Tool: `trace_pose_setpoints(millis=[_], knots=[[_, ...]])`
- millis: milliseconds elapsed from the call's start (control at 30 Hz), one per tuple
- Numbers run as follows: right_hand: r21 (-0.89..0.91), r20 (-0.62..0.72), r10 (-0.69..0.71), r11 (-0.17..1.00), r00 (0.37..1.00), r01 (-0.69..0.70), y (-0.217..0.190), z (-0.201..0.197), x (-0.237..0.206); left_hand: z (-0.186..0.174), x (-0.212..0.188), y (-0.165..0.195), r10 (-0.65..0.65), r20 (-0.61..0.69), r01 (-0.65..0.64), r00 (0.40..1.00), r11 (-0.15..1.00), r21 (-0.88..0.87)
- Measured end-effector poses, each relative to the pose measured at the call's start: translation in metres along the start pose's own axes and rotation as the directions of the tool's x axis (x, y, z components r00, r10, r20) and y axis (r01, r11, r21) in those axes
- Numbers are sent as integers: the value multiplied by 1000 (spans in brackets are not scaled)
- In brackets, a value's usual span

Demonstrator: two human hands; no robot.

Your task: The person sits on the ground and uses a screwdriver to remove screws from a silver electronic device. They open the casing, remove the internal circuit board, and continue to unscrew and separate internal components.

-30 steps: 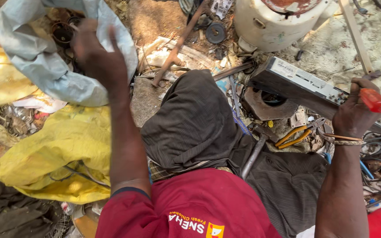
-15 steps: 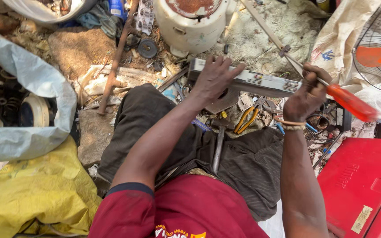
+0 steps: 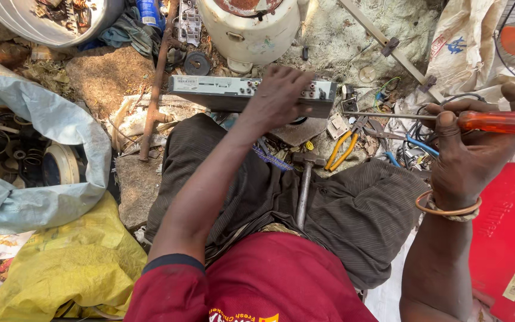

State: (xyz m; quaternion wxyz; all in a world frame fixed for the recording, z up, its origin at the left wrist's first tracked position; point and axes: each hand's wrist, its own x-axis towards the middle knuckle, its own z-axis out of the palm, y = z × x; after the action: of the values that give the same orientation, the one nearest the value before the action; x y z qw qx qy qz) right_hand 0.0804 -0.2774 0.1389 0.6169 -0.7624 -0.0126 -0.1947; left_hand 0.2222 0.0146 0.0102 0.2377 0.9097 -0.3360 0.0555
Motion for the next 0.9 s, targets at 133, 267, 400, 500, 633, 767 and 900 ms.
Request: trace_pose_setpoints(millis=[133, 267, 400, 500, 633, 767, 900], knots=[[-63, 61, -74, 995, 995, 78, -27, 2, 5, 7, 26, 43, -37, 299, 64, 954, 995, -81], [2, 54, -98, 995, 994, 98, -35, 3, 14, 13, 35, 60, -34, 236, 64, 971, 991, -117], [101, 46, -119, 988, 992, 114, -29, 2, 32, 24, 44, 60, -27, 244, 72, 969, 982, -176], [197, 59, -156, 970, 986, 142, -19, 5, 54, 30, 49, 55, 25, 168, 14, 985, 974, -228], [384, 68, -230, 904, 971, 187, 3, 18, 87, 34, 53, 53, 38, 147, -2, 988, 971, -239], [477, 58, -262, 855, 963, 203, 24, 27, 104, 36, 52, 52, 65, 177, -30, 982, 980, -197], [507, 36, -221, 844, 975, 173, 33, 30, 106, 36, 50, 50, 79, 187, -50, 979, 987, -153]])
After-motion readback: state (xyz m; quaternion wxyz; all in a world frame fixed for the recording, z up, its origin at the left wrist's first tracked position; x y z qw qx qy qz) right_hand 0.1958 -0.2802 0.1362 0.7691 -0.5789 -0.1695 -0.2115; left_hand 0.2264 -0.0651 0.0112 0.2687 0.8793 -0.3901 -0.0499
